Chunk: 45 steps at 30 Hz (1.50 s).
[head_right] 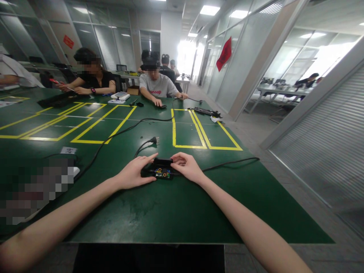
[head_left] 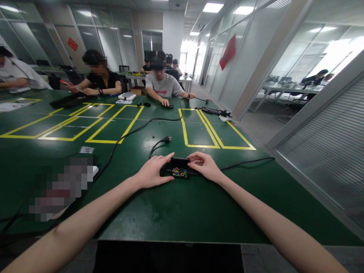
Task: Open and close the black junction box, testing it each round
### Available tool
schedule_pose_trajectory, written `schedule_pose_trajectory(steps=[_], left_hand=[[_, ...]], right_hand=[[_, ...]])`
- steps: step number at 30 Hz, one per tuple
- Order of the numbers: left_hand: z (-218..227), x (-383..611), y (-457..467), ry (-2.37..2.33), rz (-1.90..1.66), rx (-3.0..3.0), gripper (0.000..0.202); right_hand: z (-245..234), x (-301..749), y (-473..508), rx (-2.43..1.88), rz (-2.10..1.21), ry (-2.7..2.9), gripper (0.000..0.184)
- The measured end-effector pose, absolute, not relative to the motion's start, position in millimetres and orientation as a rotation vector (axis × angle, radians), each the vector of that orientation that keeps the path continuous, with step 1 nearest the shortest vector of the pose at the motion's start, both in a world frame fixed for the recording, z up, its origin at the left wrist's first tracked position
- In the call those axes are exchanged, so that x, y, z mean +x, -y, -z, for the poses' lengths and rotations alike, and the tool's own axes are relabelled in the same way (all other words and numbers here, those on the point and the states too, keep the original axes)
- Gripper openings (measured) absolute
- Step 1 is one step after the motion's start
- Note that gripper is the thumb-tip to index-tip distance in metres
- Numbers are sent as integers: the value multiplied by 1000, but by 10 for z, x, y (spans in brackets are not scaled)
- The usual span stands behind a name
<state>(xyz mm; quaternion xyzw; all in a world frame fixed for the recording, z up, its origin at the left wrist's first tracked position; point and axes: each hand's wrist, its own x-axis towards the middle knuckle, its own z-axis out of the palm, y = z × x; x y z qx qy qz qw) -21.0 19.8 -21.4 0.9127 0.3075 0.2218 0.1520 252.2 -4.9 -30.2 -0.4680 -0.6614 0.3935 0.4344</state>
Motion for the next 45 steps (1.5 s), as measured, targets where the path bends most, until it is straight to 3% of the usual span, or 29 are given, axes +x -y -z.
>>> schedule_pose_trajectory(steps=[17,29,34,38,45], left_hand=[[195,-209,-177,-829,-692,2565,71],[203,-219,-167,-810,-651,2590,75],[190,-212,-176,-733,-685,2576,56],[168,-175,-145,-621,-700,2552,27],[158,-117,-103,-660,-630,2642,31]], right_hand=[[201,2506,174,-1058,-747,1910,17],[201,2518,172,-1061,-702,1938,15],[164,2530,184,-993,-720,2022,12],[129,2530,210,-938,-647,2189,22],[128,2437,256,-1026,-353,2419,36]])
